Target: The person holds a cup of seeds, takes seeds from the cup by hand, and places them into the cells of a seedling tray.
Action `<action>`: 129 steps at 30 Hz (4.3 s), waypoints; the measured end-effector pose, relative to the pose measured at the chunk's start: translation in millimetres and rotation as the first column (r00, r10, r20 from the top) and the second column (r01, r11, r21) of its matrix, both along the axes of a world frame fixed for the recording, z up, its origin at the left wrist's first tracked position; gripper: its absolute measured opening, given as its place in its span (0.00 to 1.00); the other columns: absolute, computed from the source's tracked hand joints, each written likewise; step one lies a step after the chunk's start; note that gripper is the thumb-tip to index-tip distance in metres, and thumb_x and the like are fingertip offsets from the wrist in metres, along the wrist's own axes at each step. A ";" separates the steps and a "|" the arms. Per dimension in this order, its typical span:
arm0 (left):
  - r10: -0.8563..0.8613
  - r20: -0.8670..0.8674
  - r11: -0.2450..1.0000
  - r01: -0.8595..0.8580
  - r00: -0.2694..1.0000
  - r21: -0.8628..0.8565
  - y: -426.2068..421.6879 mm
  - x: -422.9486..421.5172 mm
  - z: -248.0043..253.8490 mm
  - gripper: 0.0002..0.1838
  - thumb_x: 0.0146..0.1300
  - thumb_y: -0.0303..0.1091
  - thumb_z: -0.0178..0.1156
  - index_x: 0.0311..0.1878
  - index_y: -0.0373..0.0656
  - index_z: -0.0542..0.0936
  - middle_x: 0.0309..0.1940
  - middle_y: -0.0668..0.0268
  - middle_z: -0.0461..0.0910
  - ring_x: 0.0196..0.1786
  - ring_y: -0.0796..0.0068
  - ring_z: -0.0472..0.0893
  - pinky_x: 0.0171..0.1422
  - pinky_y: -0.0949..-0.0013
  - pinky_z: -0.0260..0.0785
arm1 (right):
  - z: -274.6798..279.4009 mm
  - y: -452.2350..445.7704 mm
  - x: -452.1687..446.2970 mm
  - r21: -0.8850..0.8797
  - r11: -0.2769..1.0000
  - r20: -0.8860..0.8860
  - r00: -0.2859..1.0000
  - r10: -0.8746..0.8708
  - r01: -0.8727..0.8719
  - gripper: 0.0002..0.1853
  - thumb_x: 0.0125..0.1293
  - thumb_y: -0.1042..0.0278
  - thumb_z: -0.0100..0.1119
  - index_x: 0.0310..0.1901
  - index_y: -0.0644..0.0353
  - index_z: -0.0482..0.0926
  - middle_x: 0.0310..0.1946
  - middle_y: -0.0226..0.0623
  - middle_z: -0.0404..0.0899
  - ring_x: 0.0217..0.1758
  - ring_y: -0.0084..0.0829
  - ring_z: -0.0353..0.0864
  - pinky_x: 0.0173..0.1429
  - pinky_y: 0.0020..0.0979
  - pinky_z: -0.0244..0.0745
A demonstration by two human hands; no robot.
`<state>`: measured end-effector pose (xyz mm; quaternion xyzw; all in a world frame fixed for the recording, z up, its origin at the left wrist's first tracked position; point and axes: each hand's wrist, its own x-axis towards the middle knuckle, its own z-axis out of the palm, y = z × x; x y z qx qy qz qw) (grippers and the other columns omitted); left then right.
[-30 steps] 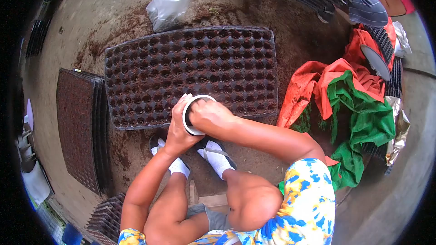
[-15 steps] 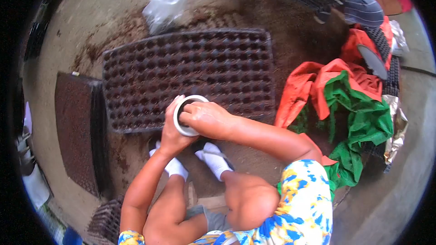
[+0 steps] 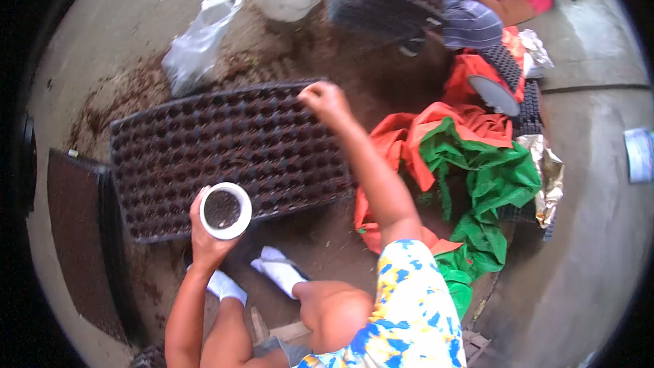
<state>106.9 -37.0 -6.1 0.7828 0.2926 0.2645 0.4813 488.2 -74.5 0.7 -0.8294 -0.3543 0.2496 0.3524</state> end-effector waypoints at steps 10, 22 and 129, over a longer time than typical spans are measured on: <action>-0.022 -0.036 0.999 0.021 0.999 -0.027 0.0 -0.9 -1.7 0.56 0.39 0.34 0.79 0.70 0.41 0.54 0.67 0.50 0.63 0.71 0.52 0.64 0.75 0.57 0.55 | -32.0 21.8 31.5 -0.125 0.988 0.060 0.995 -0.082 0.089 0.11 0.60 0.62 0.67 0.38 0.62 0.85 0.27 0.33 0.84 0.27 0.22 0.80 0.36 0.28 0.75; -0.032 -0.022 0.999 0.032 0.999 -0.021 -2.7 0.1 -5.0 0.54 0.39 0.34 0.79 0.69 0.40 0.56 0.67 0.51 0.64 0.72 0.51 0.63 0.75 0.56 0.54 | -25.8 28.6 23.5 -0.206 0.978 0.031 0.999 -0.039 0.044 0.13 0.60 0.61 0.67 0.41 0.60 0.85 0.27 0.33 0.84 0.28 0.21 0.80 0.37 0.28 0.75; -0.056 -0.021 0.997 0.054 0.998 -0.062 -7.6 4.3 -1.8 0.57 0.37 0.33 0.80 0.69 0.40 0.54 0.66 0.51 0.65 0.67 0.56 0.70 0.72 0.59 0.61 | 29.2 -21.4 -63.5 -0.034 0.963 0.133 0.953 0.271 -0.268 0.09 0.60 0.68 0.64 0.40 0.61 0.85 0.38 0.43 0.85 0.40 0.36 0.86 0.48 0.33 0.78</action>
